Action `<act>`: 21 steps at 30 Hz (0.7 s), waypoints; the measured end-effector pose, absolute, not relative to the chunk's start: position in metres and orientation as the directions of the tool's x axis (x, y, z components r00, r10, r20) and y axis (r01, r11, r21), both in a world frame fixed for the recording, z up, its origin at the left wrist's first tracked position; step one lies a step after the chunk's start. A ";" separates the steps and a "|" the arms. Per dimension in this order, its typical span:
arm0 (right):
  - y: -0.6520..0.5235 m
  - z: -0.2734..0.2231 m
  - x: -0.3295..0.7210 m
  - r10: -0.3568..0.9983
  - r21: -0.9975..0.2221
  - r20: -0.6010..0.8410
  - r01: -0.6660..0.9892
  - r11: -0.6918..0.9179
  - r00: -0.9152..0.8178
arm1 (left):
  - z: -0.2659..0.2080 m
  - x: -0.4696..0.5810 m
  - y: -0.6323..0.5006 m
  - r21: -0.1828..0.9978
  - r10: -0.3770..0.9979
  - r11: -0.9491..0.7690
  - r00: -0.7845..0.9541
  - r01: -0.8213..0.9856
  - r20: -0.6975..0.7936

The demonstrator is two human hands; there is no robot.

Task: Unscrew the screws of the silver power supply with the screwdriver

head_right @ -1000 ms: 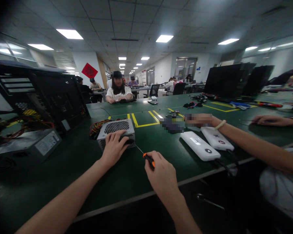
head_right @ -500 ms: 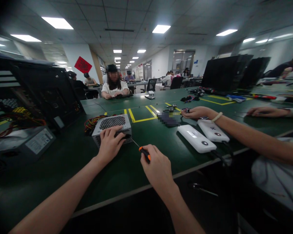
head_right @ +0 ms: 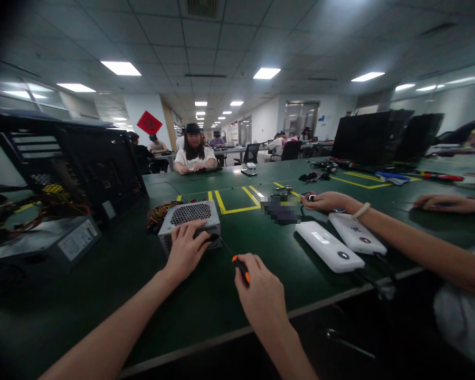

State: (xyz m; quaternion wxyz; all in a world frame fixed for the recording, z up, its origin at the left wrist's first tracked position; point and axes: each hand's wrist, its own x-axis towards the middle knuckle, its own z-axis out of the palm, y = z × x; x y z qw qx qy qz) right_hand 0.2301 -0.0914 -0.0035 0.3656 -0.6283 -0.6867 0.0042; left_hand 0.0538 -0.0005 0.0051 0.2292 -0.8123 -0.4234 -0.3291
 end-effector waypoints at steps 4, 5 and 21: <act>-0.091 -0.005 0.227 0.858 -0.425 0.512 0.882 0.203 0.049 | 0.006 0.053 -0.002 -0.082 0.543 -0.535 0.417 0.841 0.729; -0.091 -0.005 0.227 0.851 -0.421 0.522 0.883 0.209 0.048 | 0.007 0.053 -0.002 -0.081 0.543 -0.534 0.415 0.842 0.730; -0.093 -0.003 0.226 0.860 -0.466 0.510 0.841 0.276 0.000 | 0.009 0.052 -0.005 -0.050 0.581 -0.557 0.432 0.829 0.689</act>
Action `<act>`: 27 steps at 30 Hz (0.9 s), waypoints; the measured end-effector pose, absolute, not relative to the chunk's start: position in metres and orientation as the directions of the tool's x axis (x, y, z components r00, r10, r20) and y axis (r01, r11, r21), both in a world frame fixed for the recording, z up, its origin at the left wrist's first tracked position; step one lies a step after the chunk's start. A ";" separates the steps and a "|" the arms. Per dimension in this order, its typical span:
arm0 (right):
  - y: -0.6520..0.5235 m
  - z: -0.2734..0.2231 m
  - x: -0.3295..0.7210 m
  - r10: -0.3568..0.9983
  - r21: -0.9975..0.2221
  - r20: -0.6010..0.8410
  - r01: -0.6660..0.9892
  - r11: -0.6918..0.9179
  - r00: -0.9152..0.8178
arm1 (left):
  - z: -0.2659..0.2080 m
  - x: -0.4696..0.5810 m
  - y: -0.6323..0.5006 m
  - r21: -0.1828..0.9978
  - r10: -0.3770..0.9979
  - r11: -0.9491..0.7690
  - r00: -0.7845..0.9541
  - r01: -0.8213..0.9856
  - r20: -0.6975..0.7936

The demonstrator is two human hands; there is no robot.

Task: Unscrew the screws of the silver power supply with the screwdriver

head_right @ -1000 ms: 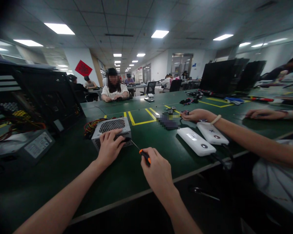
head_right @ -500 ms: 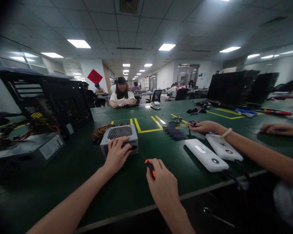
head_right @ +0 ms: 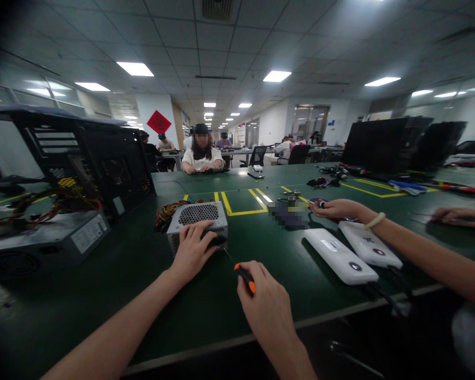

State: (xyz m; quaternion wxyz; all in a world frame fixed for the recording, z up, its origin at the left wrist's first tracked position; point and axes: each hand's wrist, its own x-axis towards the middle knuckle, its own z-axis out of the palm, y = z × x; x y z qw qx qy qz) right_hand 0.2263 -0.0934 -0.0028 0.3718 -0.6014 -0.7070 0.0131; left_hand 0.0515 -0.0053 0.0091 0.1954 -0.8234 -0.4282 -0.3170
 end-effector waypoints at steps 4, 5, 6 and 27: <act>-0.094 -0.003 0.224 0.864 -0.488 0.503 0.814 0.315 -0.032 | 0.008 0.051 -0.006 -0.021 0.581 -0.562 0.413 0.827 0.701; -0.095 -0.002 0.223 0.864 -0.496 0.502 0.805 0.325 -0.039 | 0.008 0.050 -0.006 -0.011 0.581 -0.560 0.402 0.828 0.707; -0.095 -0.002 0.223 0.862 -0.503 0.504 0.797 0.334 -0.043 | 0.008 0.049 -0.006 0.000 0.581 -0.559 0.392 0.829 0.714; -0.096 0.002 0.232 0.867 -0.510 0.499 0.812 0.283 0.011 | 0.014 0.033 -0.014 0.074 0.577 -0.557 0.322 0.827 0.751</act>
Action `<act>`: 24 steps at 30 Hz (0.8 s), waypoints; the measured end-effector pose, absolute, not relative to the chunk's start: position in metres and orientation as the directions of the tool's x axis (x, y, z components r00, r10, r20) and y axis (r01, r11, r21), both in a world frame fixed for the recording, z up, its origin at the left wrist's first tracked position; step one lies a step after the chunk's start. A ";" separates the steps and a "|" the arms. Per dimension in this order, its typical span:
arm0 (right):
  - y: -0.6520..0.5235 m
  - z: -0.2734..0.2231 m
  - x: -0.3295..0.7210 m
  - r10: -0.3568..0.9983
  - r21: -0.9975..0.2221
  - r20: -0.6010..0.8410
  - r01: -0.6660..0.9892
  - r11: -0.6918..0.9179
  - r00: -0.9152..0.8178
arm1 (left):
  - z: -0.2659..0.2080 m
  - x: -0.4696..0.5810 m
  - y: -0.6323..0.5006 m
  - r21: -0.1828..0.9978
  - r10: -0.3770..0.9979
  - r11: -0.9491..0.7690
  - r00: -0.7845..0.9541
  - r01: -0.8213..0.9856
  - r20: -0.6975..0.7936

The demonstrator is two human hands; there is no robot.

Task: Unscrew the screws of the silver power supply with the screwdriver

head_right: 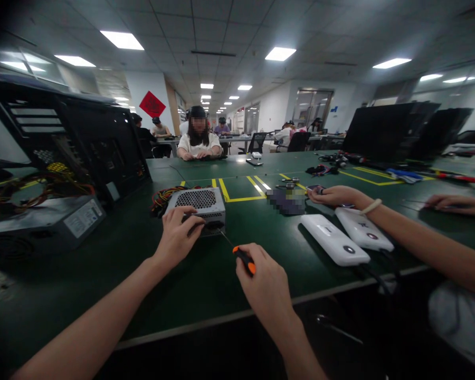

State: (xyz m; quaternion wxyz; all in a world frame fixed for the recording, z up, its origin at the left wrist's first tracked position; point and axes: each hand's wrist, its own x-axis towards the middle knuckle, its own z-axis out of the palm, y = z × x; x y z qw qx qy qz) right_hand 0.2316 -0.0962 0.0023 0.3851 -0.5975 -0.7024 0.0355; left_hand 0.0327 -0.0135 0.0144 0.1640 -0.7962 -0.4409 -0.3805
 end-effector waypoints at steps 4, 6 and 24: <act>-0.098 0.007 0.244 0.846 -0.473 0.528 0.854 0.217 0.078 | 0.006 0.047 -0.014 0.002 0.605 -0.679 0.557 0.735 0.569; -0.100 0.011 0.250 0.827 -0.474 0.551 0.858 0.199 0.112 | 0.000 0.061 -0.013 -0.035 0.615 -0.699 0.624 0.715 0.482; -0.103 0.014 0.251 0.831 -0.524 0.549 0.812 0.256 0.092 | -0.003 0.087 -0.012 -0.004 0.628 -0.712 0.639 0.702 0.444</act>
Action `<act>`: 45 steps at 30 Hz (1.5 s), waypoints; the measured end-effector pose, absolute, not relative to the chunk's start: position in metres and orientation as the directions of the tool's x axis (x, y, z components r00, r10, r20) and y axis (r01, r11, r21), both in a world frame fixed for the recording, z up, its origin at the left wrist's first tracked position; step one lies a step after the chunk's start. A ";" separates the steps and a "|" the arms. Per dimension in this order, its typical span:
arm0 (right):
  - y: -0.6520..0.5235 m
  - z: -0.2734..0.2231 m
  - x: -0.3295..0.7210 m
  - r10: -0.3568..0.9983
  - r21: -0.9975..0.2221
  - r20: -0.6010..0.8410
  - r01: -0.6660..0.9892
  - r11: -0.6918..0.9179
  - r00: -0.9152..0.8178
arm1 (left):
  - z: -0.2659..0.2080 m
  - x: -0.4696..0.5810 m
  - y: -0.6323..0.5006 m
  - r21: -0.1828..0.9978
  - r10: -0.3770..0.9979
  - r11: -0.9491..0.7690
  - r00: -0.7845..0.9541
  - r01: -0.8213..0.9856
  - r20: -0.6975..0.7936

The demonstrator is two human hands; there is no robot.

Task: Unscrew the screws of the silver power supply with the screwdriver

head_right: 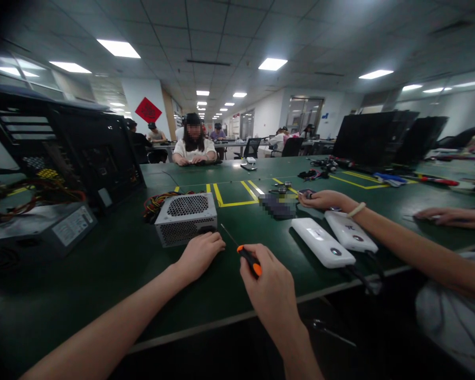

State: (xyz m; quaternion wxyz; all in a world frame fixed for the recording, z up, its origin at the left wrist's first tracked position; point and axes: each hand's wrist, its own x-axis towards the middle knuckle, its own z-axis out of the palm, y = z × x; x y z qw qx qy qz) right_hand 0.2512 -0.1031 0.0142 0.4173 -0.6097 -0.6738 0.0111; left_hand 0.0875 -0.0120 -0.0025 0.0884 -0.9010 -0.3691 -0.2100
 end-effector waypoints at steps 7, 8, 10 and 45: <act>-0.118 0.023 0.247 0.826 -0.566 0.564 0.739 0.366 0.022 | 0.018 0.063 -0.015 0.779 0.855 -0.513 0.290 0.360 0.429; -0.121 0.025 0.245 0.826 -0.570 0.564 0.727 0.383 0.007 | 0.021 0.059 -0.015 0.838 0.877 -0.465 0.277 0.286 0.393; -0.125 0.026 0.242 0.824 -0.567 0.566 0.716 0.407 -0.021 | 0.028 0.054 -0.016 0.905 0.905 -0.386 0.265 0.178 0.334; -0.131 0.022 0.241 0.694 -0.204 0.688 0.860 0.469 -0.215 | 0.025 0.038 -0.006 0.965 0.789 -0.261 0.576 -0.003 0.215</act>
